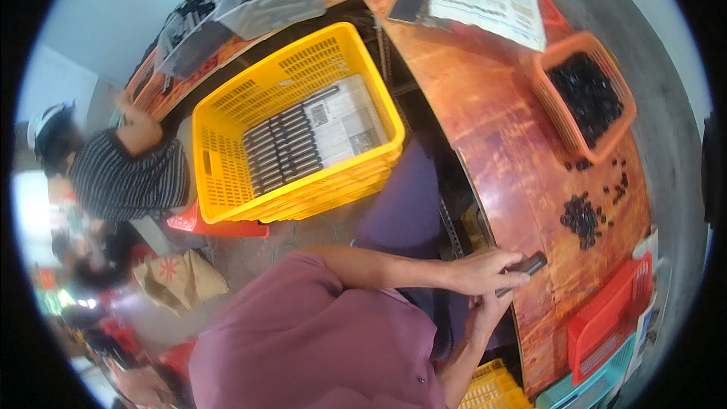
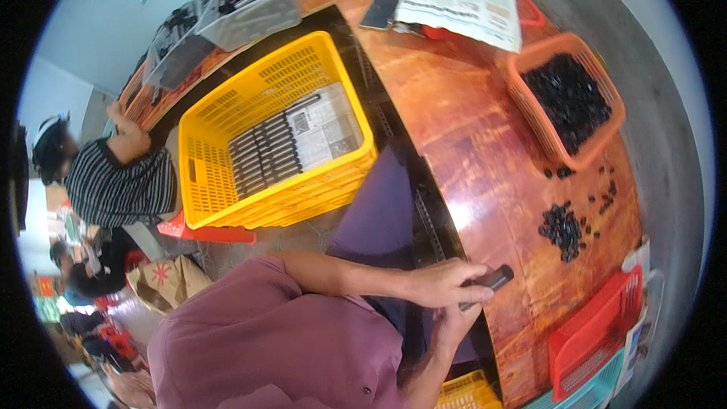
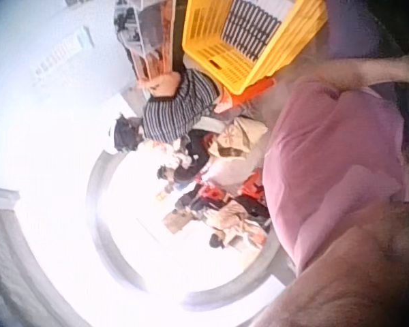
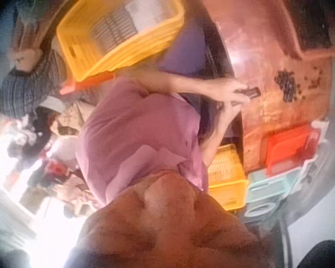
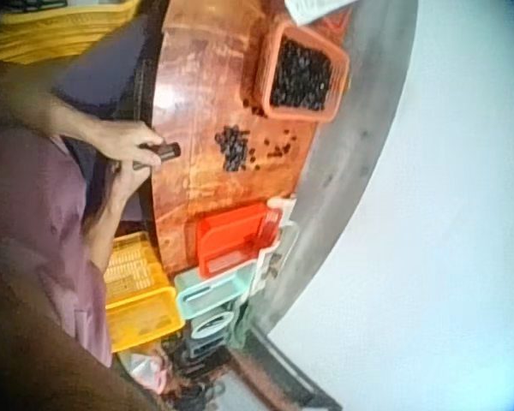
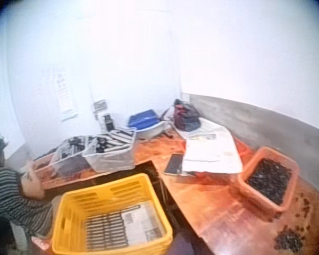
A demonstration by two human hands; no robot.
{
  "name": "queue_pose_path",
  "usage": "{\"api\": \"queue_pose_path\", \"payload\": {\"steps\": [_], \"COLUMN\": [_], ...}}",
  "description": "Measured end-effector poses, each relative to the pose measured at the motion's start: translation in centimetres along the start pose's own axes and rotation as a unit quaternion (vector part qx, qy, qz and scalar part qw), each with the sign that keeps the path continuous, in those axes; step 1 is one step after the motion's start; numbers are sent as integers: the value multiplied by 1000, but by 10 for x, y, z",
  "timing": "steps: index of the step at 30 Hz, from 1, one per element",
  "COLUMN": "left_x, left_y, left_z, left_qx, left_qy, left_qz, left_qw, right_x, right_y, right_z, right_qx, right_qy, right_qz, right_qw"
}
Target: The person repeatedly picks up small black disc magnets from a table and inserts them one by one into a cylindrical metal tube. After filling the tube, they place it into a yellow basket and repeat the process with a new tube.
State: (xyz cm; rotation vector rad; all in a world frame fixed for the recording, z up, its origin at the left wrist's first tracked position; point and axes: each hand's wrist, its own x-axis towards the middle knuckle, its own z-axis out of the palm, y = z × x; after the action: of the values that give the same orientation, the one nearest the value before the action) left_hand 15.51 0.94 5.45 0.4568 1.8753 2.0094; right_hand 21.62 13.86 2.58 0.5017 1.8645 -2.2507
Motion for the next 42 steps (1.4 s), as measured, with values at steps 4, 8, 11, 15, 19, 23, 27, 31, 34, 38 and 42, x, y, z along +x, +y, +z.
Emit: {"api": "queue_pose_path", "payload": {"steps": [4,8,11,15,19,23,27,31,34,38,42], "left_x": [-13,-28,-43,-63,-78,-103,-130,-139,-123,-120,-130], "left_y": [8,16,35,54,76,-28,-187,-272,-292,-316,-336], "left_z": [-20,-49,-84,-167,-298,-422,-482,-496,-499,-524,-544], "left_qx": [11,78,126,-43,-94,-270,-334,-351,-362,-405,-427], "left_qy": [1,33,30,170,460,591,686,738,764,784,783], "left_qz": [-17,3,20,36,51,56,-44,-130,-121,-90,-50], "left_qw": [1000,996,991,984,882,758,644,562,520,462,449], "right_x": [3,16,29,26,57,80,89,93,91,95,91], "right_y": [-16,-20,-19,-56,-51,-41,-25,-17,-22,-16,-23], "right_z": [17,23,33,71,63,51,42,38,49,46,56], "right_qx": [-41,-140,-231,-295,-436,-505,-548,-583,-603,-600,-640], "right_qy": [-9,-88,-157,-181,-91,-41,-18,0,15,26,25], "right_qz": [21,10,-49,-136,-320,-353,-378,-403,-390,-399,-384], "right_qw": [999,986,959,928,837,787,746,705,696,693,665]}}
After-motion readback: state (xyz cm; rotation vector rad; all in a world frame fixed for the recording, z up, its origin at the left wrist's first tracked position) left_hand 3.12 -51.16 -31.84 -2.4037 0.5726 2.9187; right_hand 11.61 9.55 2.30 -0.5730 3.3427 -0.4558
